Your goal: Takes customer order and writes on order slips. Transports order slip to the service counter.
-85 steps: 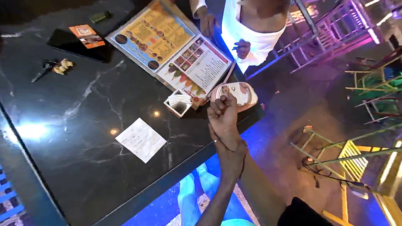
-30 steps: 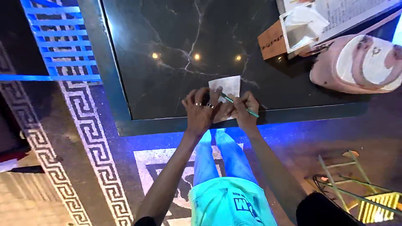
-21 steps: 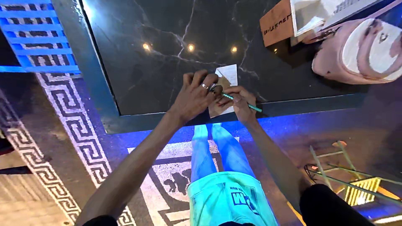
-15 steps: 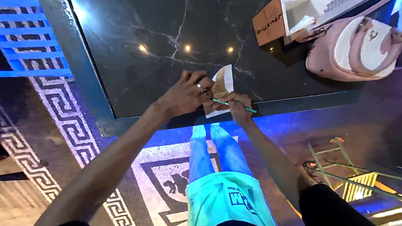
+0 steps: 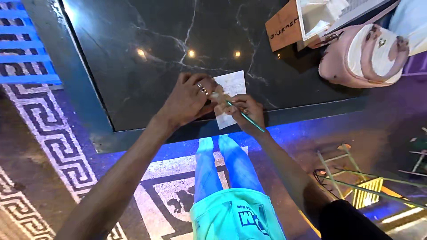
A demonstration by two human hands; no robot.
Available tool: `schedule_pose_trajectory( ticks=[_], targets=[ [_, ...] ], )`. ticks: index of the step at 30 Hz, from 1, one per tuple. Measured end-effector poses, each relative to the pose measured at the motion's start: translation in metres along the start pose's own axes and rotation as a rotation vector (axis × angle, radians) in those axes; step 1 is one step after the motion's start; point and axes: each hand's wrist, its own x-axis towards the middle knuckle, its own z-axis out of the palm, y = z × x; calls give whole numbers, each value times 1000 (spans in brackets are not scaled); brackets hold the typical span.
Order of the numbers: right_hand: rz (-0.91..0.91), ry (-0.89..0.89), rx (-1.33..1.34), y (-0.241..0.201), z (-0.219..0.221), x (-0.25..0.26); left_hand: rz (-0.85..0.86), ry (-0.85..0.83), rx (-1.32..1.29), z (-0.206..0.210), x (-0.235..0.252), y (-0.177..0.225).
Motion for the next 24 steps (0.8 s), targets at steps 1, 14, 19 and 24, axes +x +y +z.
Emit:
schedule_pose_trajectory(
  ticks=[1,14,19,24],
  targets=[
    [11,2,8,0,0,1,-3,-1,33,3,-2,-6],
    [-31,95,-165,-12,19,27,-99,158,26,19,-7,-7],
    [-69,150,-264,-9,17,35,-95,165,66,20,-5,-6],
    [-236,125,-309,2,16,35,-81,170,68,20,-7,-6]
  ],
)
